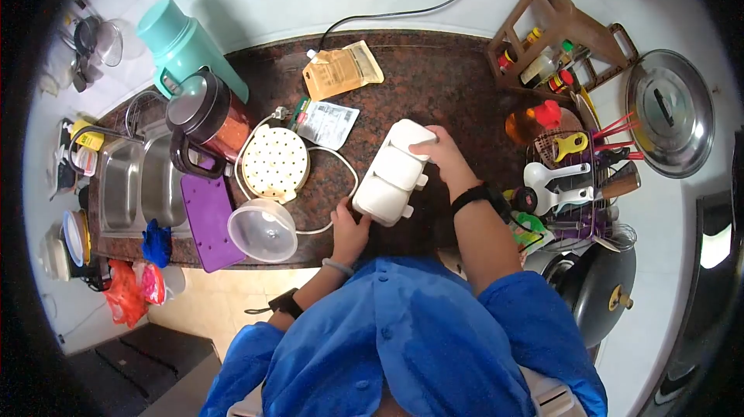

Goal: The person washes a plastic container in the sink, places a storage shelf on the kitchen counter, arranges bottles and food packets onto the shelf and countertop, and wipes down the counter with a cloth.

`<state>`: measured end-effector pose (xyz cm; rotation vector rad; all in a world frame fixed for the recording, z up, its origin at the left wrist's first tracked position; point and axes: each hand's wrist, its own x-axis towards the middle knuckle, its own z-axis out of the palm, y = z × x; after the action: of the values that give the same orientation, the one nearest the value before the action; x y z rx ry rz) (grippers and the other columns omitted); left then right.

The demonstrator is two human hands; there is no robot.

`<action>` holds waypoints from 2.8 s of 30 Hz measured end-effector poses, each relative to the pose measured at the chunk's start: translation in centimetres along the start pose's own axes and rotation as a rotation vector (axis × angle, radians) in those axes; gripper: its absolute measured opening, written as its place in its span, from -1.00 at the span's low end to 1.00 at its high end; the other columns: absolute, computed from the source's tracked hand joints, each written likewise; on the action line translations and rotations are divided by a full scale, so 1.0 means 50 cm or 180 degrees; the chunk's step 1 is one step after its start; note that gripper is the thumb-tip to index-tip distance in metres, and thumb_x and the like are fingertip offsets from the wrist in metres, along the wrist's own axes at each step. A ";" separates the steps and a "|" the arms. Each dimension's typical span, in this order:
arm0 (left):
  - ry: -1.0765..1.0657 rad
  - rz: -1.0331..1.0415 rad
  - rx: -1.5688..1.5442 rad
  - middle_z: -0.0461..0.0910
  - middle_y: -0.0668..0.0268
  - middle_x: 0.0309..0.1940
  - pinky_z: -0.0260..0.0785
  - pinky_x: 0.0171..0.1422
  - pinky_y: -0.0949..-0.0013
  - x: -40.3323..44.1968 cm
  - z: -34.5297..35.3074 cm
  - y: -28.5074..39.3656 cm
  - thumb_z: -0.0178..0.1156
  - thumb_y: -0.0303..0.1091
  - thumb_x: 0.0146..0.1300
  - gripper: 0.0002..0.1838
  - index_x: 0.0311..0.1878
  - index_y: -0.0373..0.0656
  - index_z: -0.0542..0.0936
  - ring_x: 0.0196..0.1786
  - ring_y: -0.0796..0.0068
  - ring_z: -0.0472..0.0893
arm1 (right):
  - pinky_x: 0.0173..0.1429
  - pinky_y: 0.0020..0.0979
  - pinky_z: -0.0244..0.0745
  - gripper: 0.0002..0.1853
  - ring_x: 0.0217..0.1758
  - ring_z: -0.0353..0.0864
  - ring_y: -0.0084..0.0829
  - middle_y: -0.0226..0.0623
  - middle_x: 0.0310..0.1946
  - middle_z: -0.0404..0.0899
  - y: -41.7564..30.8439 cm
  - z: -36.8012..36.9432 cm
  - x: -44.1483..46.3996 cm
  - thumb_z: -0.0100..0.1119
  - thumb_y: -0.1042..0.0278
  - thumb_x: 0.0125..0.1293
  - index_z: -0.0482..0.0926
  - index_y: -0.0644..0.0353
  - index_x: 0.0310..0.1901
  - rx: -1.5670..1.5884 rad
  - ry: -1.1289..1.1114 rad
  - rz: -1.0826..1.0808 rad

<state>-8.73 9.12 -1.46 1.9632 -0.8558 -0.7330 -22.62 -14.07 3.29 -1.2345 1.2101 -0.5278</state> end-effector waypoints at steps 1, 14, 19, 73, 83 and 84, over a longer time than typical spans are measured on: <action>0.0010 0.0006 -0.0006 0.39 -0.12 0.01 0.28 0.23 0.12 0.002 -0.001 0.001 0.23 -0.43 0.15 -0.43 0.23 -0.35 0.31 0.11 -0.09 0.39 | 0.25 -0.27 0.30 -0.22 0.11 0.47 -0.30 -0.21 0.01 0.49 0.007 -0.001 0.005 0.51 0.37 -0.08 0.32 0.28 0.21 0.0044 -0.0003 0.0007; -0.0057 0.0513 -0.0213 0.38 0.00 -0.04 0.25 0.20 0.25 0.007 -0.018 -0.004 0.15 -0.50 0.19 -0.60 0.14 -0.23 0.49 0.06 0.06 0.40 | -0.17 -0.20 0.57 -0.39 -0.14 0.62 -0.27 -0.22 -0.10 0.57 -0.034 0.018 -0.036 0.45 0.38 0.02 0.41 0.26 0.12 0.0904 0.0093 0.0564; -0.0283 0.0255 -0.1345 0.57 0.06 -0.08 0.30 0.20 0.28 0.017 0.004 -0.020 0.13 -0.42 0.29 -0.65 0.09 -0.40 0.51 0.04 0.25 0.50 | -0.17 -0.20 0.57 -0.53 -0.16 0.62 -0.31 -0.23 -0.17 0.60 0.030 0.015 -0.013 0.39 0.34 0.11 0.49 0.28 0.04 0.1368 -0.0046 0.0282; -0.1854 0.0267 -0.2886 0.39 0.33 0.29 0.45 0.07 0.31 0.224 -0.221 0.388 -0.01 -0.07 0.45 -0.48 0.34 -0.19 0.34 0.14 0.40 0.51 | -0.37 -0.32 0.69 -0.80 -0.43 0.65 -0.20 -0.01 -0.25 0.54 -0.604 -0.254 0.030 -0.01 0.59 0.27 0.39 0.52 -0.11 0.2947 0.2279 -0.2698; -0.1335 -0.0088 -0.3037 0.36 0.25 0.31 0.46 0.04 0.33 0.198 -0.236 0.296 -0.04 -0.09 0.47 -0.47 0.33 -0.28 0.32 0.10 0.39 0.53 | -0.41 -0.33 0.69 -0.72 -0.43 0.64 -0.20 -0.01 -0.16 0.52 -0.567 -0.519 0.128 -0.02 0.61 0.23 0.40 0.54 -0.03 0.2622 0.2941 -0.2012; -0.1313 -0.0129 -0.3049 0.35 0.25 0.31 0.46 0.04 0.33 0.196 -0.233 0.290 -0.05 -0.08 0.47 -0.46 0.33 -0.29 0.31 0.09 0.39 0.53 | -0.43 -0.34 0.68 -0.73 -0.42 0.65 -0.21 -0.01 -0.16 0.53 -0.551 -0.528 0.144 -0.03 0.62 0.22 0.41 0.52 -0.04 0.2657 0.2881 -0.2128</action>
<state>1.66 1.02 14.92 0.9866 -0.5241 -1.3006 -36.09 -40.10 28.72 -0.6072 1.0336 -2.0114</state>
